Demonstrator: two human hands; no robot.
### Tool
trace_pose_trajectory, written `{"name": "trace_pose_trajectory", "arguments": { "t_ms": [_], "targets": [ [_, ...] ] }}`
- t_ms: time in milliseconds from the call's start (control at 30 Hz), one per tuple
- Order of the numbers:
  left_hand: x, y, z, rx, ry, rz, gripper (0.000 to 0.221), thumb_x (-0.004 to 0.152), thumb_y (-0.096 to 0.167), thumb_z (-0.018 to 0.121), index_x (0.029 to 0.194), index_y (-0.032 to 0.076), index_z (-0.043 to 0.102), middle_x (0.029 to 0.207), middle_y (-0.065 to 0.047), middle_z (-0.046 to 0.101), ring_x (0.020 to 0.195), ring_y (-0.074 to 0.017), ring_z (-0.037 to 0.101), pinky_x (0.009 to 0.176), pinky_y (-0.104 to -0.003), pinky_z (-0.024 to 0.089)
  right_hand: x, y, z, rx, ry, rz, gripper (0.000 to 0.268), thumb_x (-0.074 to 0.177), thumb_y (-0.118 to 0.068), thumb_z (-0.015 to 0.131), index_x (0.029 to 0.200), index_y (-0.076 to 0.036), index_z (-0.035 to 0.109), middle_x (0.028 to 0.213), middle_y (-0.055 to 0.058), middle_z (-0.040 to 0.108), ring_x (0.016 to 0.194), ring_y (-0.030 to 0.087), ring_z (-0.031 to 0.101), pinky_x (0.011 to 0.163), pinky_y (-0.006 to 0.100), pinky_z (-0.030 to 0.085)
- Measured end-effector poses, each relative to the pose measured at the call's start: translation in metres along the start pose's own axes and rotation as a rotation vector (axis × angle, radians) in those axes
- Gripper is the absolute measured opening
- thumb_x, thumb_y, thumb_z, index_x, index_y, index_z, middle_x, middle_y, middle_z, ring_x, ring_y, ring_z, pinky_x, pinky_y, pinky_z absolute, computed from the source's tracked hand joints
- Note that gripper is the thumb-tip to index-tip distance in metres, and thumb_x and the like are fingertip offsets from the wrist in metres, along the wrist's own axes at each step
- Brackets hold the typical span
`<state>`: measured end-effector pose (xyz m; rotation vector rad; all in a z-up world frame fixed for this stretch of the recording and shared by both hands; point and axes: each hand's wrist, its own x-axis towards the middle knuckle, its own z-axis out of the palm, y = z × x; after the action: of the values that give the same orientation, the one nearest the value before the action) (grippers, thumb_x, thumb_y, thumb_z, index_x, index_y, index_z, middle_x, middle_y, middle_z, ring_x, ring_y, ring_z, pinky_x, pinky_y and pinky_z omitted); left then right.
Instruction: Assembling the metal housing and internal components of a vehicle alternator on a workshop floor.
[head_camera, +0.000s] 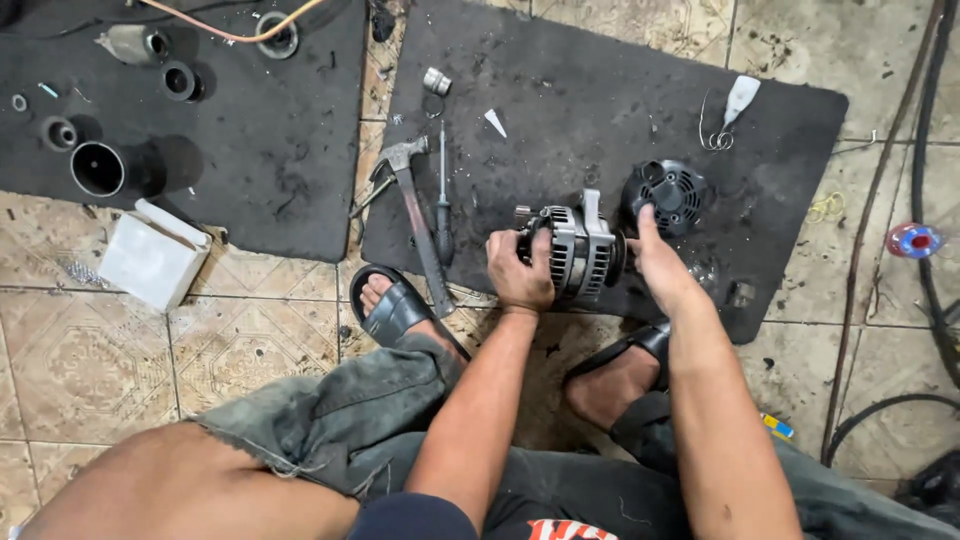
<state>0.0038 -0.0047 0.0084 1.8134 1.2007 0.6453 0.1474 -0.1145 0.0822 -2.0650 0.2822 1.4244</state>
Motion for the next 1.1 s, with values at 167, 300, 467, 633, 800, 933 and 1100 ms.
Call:
{"name": "trace_pose_trajectory", "arguments": {
  "t_ms": [167,300,467,633,800,933,1100],
  "targets": [
    [-0.002,-0.003,0.001,-0.053,0.024,-0.072,0.042,0.087,0.052,0.073,0.099,0.015,0.057,0.086,-0.01,0.059,0.087,-0.036,0.064,0.08,-0.043,0.052,0.014,0.021,0.004,0.113,-0.044,-0.02,0.105,0.094,-0.085,0.018,0.144,0.001,0.055,0.146,0.022,0.055,0.144,0.038,0.043,0.124,0.049,0.025],
    [-0.005,-0.001,-0.003,-0.031,0.025,-0.096,0.049,0.086,0.055,0.071,0.105,0.013,0.056,0.087,-0.013,0.061,0.089,-0.0392,0.065,0.08,-0.046,0.052,-0.014,0.006,0.012,0.174,-0.046,-0.011,0.105,0.094,-0.083,0.02,0.148,0.003,0.049,0.149,0.027,0.05,0.147,0.04,0.037,0.125,0.052,0.022],
    [-0.004,-0.005,0.0,0.021,0.054,-0.05,0.048,0.088,0.055,0.069,0.1,0.011,0.056,0.086,-0.013,0.059,0.087,-0.0398,0.064,0.08,-0.046,0.052,-0.021,0.003,0.016,0.187,-0.018,-0.029,0.103,0.096,-0.081,0.026,0.152,0.005,0.039,0.155,0.029,0.041,0.148,0.041,0.035,0.123,0.055,0.022],
    [-0.009,-0.018,0.009,0.084,0.086,-0.047,0.049,0.086,0.058,0.069,0.091,0.011,0.056,0.088,-0.011,0.056,0.086,-0.0385,0.063,0.081,-0.044,0.053,0.001,0.027,0.009,0.23,0.003,-0.056,0.101,0.098,-0.077,0.036,0.153,0.008,0.035,0.158,0.029,0.037,0.145,0.043,0.038,0.121,0.057,0.028],
    [-0.008,-0.019,0.008,0.145,-0.005,-0.073,0.054,0.089,0.063,0.062,0.086,0.01,0.058,0.089,-0.012,0.056,0.088,-0.0418,0.064,0.083,-0.048,0.053,0.021,0.053,0.006,0.265,0.037,-0.065,0.097,0.101,-0.074,0.041,0.149,0.009,0.041,0.147,0.036,0.046,0.137,0.046,0.046,0.114,0.058,0.035],
    [-0.007,-0.021,0.011,0.126,0.016,-0.048,0.051,0.089,0.062,0.063,0.082,0.012,0.058,0.086,-0.012,0.057,0.086,-0.0402,0.065,0.082,-0.045,0.054,0.003,0.059,0.02,0.287,0.088,-0.132,0.099,0.101,-0.073,0.041,0.15,0.012,0.037,0.156,0.033,0.037,0.145,0.045,0.036,0.119,0.058,0.028],
    [-0.009,-0.027,0.013,0.095,0.037,-0.042,0.048,0.089,0.062,0.064,0.079,0.015,0.058,0.085,-0.008,0.056,0.087,-0.0369,0.066,0.083,-0.042,0.054,0.022,0.072,0.016,0.133,0.067,-0.116,0.099,0.102,-0.075,0.036,0.147,0.013,0.044,0.153,0.032,0.043,0.142,0.044,0.041,0.115,0.054,0.037]
  ]
}}
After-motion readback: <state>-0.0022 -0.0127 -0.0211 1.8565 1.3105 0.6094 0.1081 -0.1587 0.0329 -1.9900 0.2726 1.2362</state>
